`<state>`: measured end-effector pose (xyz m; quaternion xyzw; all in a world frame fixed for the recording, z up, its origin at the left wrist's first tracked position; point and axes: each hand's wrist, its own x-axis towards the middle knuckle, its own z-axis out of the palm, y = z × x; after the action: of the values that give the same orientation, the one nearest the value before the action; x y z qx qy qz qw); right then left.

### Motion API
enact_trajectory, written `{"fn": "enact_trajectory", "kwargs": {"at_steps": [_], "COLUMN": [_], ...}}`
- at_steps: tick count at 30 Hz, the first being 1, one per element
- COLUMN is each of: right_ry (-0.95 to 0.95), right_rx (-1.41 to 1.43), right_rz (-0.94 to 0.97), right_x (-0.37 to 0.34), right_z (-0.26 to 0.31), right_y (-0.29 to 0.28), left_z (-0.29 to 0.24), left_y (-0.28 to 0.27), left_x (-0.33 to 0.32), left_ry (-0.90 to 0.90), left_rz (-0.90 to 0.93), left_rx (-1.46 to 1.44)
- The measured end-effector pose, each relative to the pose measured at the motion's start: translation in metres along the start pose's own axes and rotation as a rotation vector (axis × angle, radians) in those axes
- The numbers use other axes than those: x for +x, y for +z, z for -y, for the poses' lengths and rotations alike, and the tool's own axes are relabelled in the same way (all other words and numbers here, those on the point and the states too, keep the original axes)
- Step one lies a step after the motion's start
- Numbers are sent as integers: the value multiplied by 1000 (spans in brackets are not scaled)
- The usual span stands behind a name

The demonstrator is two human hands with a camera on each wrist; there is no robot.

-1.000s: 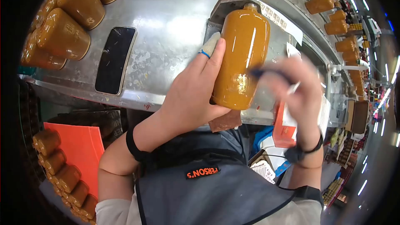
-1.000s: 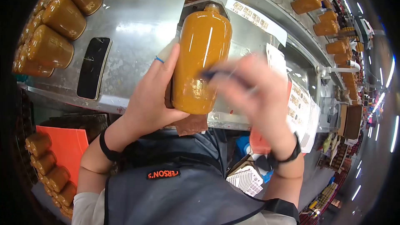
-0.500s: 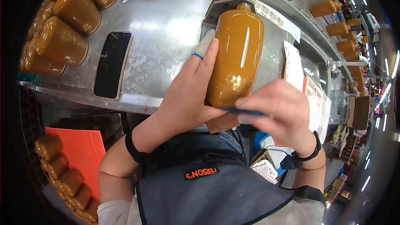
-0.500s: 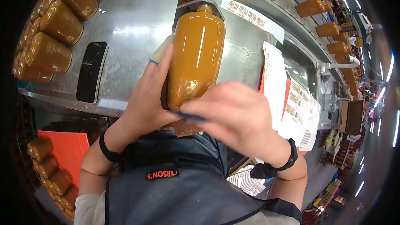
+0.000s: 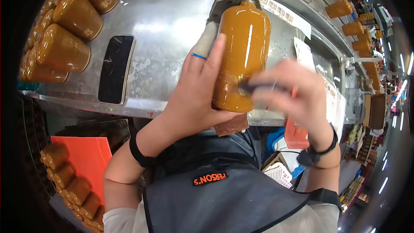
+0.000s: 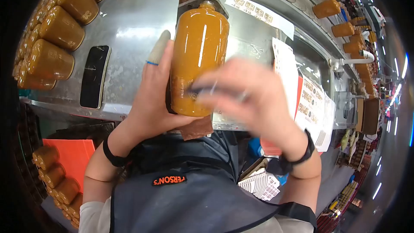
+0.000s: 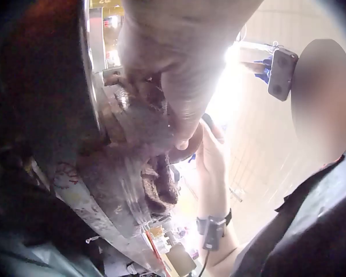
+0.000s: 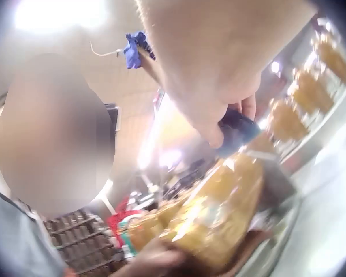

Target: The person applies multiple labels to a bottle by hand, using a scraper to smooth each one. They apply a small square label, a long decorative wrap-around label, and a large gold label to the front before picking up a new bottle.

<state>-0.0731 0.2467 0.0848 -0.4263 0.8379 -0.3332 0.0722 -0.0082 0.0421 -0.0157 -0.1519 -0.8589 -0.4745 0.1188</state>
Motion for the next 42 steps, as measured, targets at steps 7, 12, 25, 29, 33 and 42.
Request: {"fn": "enact_trajectory", "kwargs": {"at_steps": [7, 12, 25, 29, 33, 42], "right_ry": [-370, 233, -350, -337, -345, -76], "right_rx": [-93, -158, -299, -376, -296, -389], "right_rz": [-261, -434, -181, -225, -205, -432], "right_x": [-15, -14, -26, -24, -26, -27], "right_z": [-14, -36, 0, -7, -1, -10], "right_y": [16, -3, 22, 19, 21, 2], "left_z": [1, 2, 26, 28, 28, 18], "left_y": [8, 0, 7, 8, 8, 3], "left_x": [6, -2, -5, -4, -5, -3], "left_ry": [140, -159, 43, 36, 23, 47], "left_rz": [-58, 97, 3, -3, 14, 43], "left_rx": [76, -72, -62, -78, -76, -146]}}
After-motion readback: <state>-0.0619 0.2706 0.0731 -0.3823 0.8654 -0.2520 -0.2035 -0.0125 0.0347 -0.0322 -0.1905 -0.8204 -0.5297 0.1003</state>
